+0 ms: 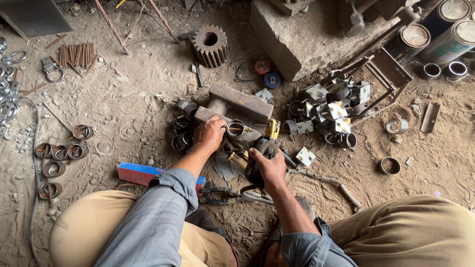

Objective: The person joins small metal rings together by applying a welding torch to the points where the rings meet, while holding them in place on a metal block.

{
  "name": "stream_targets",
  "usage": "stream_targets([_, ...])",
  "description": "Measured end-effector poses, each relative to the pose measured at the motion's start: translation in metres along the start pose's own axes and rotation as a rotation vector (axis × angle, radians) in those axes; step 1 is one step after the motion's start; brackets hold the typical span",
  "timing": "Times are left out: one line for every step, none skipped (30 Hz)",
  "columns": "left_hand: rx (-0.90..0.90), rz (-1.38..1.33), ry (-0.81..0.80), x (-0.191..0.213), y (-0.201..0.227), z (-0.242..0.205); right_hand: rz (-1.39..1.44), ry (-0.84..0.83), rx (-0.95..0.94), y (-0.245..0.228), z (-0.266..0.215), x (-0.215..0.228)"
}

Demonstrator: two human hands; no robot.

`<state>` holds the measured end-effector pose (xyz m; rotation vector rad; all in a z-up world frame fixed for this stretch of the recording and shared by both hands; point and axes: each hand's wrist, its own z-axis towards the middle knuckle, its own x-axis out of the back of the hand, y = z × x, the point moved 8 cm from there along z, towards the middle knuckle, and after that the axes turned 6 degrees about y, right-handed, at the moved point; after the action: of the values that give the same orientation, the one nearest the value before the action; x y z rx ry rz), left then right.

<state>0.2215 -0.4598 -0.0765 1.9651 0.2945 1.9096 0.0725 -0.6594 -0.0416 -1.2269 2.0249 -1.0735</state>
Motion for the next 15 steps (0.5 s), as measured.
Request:
stream_targets([-0.001,0.000,0.000,0.001,0.001,0.000,0.001,-0.005,-0.002,0.000,0.000,0.000])
stream_targets([-0.002,0.001,0.001,0.003,0.002,-0.002,-0.010,-0.004,0.005,-0.001,0.000,0.000])
stream_targets([-0.003,0.001,0.002,0.005,0.003,-0.002,-0.020,-0.002,0.013,-0.002,0.000,-0.001])
stream_targets([0.004,-0.001,-0.004,0.007,0.004,-0.003,-0.030,0.000,0.020,-0.002,0.001,-0.001])
stream_targets([0.011,-0.004,-0.010,0.008,0.004,-0.004,-0.044,0.005,0.012,-0.001,0.002,0.000])
stream_targets([0.018,-0.007,-0.016,0.008,0.004,-0.004,-0.058,0.009,0.003,0.000,0.002,0.000])
stream_targets([0.012,-0.011,-0.012,0.008,0.005,-0.004,-0.072,0.012,-0.005,0.001,0.003,0.000])
stream_targets([0.006,-0.015,-0.007,0.008,0.006,-0.004,-0.072,0.005,-0.006,0.002,0.004,-0.001])
stream_targets([-0.001,-0.017,-0.003,0.008,0.006,-0.003,-0.071,-0.002,-0.007,0.002,0.004,-0.003])
stream_targets([0.003,-0.016,-0.005,0.008,0.004,-0.003,-0.069,-0.010,-0.008,0.003,0.005,-0.004])
stream_targets([0.005,-0.016,-0.008,0.006,0.002,-0.003,-0.088,-0.006,-0.026,0.006,0.006,-0.004])
stream_targets([0.008,-0.017,-0.012,0.004,0.001,-0.003,-0.106,-0.003,-0.044,0.008,0.007,-0.005])
stream_targets([-0.021,-0.022,0.012,0.004,0.002,-0.003,-0.125,0.001,-0.062,0.011,0.007,-0.005])
stream_targets([-0.051,-0.027,0.035,0.004,0.003,-0.002,-0.130,-0.001,-0.051,0.011,0.008,-0.004])
stream_targets([-0.081,-0.030,0.060,0.007,0.004,-0.002,-0.133,-0.005,-0.040,0.011,0.009,-0.005])
